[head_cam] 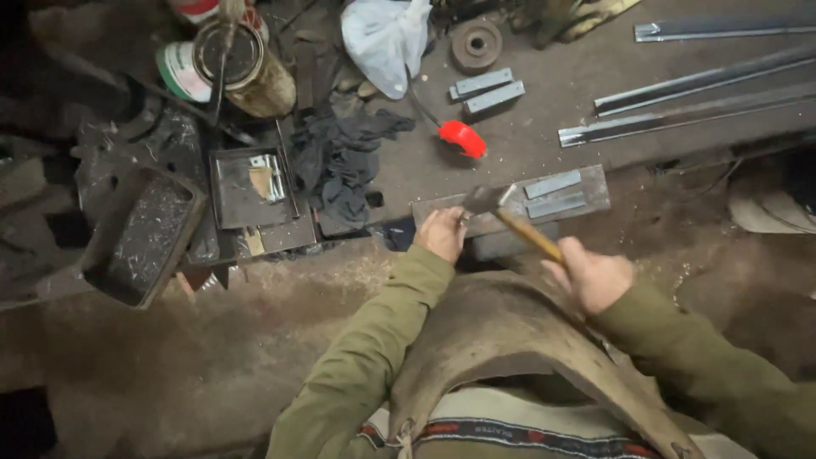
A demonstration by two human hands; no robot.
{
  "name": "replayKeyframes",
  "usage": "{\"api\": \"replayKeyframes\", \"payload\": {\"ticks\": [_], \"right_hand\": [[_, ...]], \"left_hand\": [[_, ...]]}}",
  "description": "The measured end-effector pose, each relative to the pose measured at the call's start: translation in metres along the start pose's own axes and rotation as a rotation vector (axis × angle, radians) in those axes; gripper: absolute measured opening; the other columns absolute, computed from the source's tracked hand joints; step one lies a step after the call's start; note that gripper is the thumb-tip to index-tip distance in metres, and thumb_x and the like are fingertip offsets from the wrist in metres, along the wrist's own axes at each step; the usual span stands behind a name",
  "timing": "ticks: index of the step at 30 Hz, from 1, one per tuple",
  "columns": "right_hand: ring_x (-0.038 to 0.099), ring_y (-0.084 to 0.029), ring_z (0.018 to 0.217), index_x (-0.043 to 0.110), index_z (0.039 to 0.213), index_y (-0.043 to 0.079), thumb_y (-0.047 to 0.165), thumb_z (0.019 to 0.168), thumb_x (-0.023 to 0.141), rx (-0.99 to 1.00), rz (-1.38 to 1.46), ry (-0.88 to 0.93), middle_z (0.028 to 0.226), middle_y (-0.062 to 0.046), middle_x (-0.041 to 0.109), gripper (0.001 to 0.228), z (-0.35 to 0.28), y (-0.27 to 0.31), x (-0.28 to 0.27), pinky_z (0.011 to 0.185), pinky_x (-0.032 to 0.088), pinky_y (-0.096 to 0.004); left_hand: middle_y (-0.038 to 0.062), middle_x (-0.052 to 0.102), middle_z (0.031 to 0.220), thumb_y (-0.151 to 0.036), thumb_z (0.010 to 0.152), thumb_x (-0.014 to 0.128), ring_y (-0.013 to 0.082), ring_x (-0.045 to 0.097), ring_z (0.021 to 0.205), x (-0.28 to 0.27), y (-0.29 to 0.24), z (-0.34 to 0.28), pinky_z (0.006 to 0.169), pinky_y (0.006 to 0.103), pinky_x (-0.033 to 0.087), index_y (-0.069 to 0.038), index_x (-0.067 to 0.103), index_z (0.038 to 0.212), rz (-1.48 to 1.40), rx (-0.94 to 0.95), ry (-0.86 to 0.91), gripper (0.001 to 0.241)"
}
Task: The person marks positions on small metal blocks with a marker while holding a hammer, then picks up long bent metal angle bars and fits them together on the workbench, aligning the pieces into a frame shape and checking the joints by hand.
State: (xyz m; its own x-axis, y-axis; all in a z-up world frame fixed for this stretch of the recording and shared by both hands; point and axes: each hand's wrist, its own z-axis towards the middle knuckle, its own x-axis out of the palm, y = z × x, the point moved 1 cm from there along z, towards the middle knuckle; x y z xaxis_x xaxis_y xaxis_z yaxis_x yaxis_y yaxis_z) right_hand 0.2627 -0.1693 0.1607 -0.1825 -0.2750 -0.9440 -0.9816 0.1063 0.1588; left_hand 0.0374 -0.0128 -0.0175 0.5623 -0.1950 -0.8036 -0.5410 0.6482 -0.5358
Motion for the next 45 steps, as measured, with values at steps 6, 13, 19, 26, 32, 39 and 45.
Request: {"api": "replayKeyframes", "payload": {"ticks": [6, 13, 19, 26, 32, 39, 45], "right_hand": [[0.066, -0.035, 0.057, 0.059, 0.119, 0.011, 0.029, 0.096, 0.063, 0.033, 0.43, -0.395, 0.071, -0.017, 0.063, 0.03, -0.033, -0.027, -0.003, 0.055, 0.053, -0.043], [0.068, -0.041, 0.066, 0.063, 0.118, 0.012, 0.029, 0.098, 0.062, 0.239, 0.533, -0.27, 0.074, -0.019, 0.066, 0.026, -0.071, -0.06, 0.046, 0.059, 0.052, -0.047], [0.068, -0.039, 0.064, 0.063, 0.116, 0.013, 0.03, 0.097, 0.064, 0.288, 0.615, -0.238, 0.074, -0.018, 0.065, 0.025, -0.083, -0.076, 0.057, 0.058, 0.052, -0.046], [0.068, -0.035, 0.061, 0.063, 0.117, 0.012, 0.027, 0.096, 0.066, 0.262, 0.57, -0.253, 0.072, -0.016, 0.064, 0.027, -0.098, -0.092, 0.056, 0.056, 0.051, -0.043], [0.068, -0.032, 0.059, 0.062, 0.119, 0.011, 0.026, 0.095, 0.066, 0.269, 0.596, -0.248, 0.071, -0.016, 0.064, 0.028, -0.103, -0.093, 0.049, 0.056, 0.053, -0.041], [0.069, -0.031, 0.057, 0.062, 0.119, 0.011, 0.027, 0.095, 0.066, 0.203, 0.583, -0.269, 0.071, -0.015, 0.065, 0.029, -0.101, -0.095, 0.045, 0.055, 0.053, -0.039], [0.069, -0.031, 0.058, 0.061, 0.117, 0.011, 0.027, 0.094, 0.067, 0.203, 0.577, -0.237, 0.071, -0.015, 0.065, 0.029, -0.1, -0.095, 0.045, 0.054, 0.053, -0.04]], "left_hand": [[0.012, 0.073, 0.074, -0.031, 0.104, 0.056, 0.027, 0.073, 0.069, -0.065, 0.006, -0.001, 0.066, 0.0384, 0.057, -0.007, 0.076, 0.099, -0.34, -0.527, -0.165, 0.031], [0.007, 0.076, 0.085, -0.03, 0.106, 0.055, 0.0133, 0.073, 0.075, -0.093, -0.004, -0.02, 0.069, 0.0323, 0.059, -0.005, 0.076, 0.103, -0.391, -0.539, -0.32, 0.033], [0.01, 0.076, 0.095, -0.021, 0.102, 0.063, 0.0139, 0.074, 0.085, -0.023, -0.027, 0.015, 0.071, 0.0303, 0.064, 0.002, 0.069, 0.112, -0.874, -0.521, -0.185, 0.026], [0.01, 0.077, 0.086, -0.019, 0.101, 0.066, 0.0134, 0.074, 0.074, -0.005, -0.047, 0.043, 0.067, 0.0285, 0.061, 0.002, 0.072, 0.107, -0.799, -0.569, -0.107, 0.023], [0.007, 0.077, 0.087, -0.019, 0.101, 0.065, 0.0114, 0.074, 0.075, 0.004, -0.04, 0.039, 0.069, 0.0274, 0.062, 0.0, 0.072, 0.107, -0.828, -0.551, -0.121, 0.021], [0.008, 0.079, 0.087, -0.021, 0.102, 0.065, 0.0124, 0.076, 0.079, -0.009, -0.048, 0.044, 0.073, 0.0264, 0.061, 0.0, 0.073, 0.108, -0.749, -0.541, -0.084, 0.023], [0.008, 0.078, 0.087, -0.02, 0.102, 0.065, 0.0108, 0.075, 0.078, 0.005, -0.041, 0.039, 0.073, 0.0263, 0.061, 0.0, 0.072, 0.108, -0.843, -0.559, -0.101, 0.022]]}}
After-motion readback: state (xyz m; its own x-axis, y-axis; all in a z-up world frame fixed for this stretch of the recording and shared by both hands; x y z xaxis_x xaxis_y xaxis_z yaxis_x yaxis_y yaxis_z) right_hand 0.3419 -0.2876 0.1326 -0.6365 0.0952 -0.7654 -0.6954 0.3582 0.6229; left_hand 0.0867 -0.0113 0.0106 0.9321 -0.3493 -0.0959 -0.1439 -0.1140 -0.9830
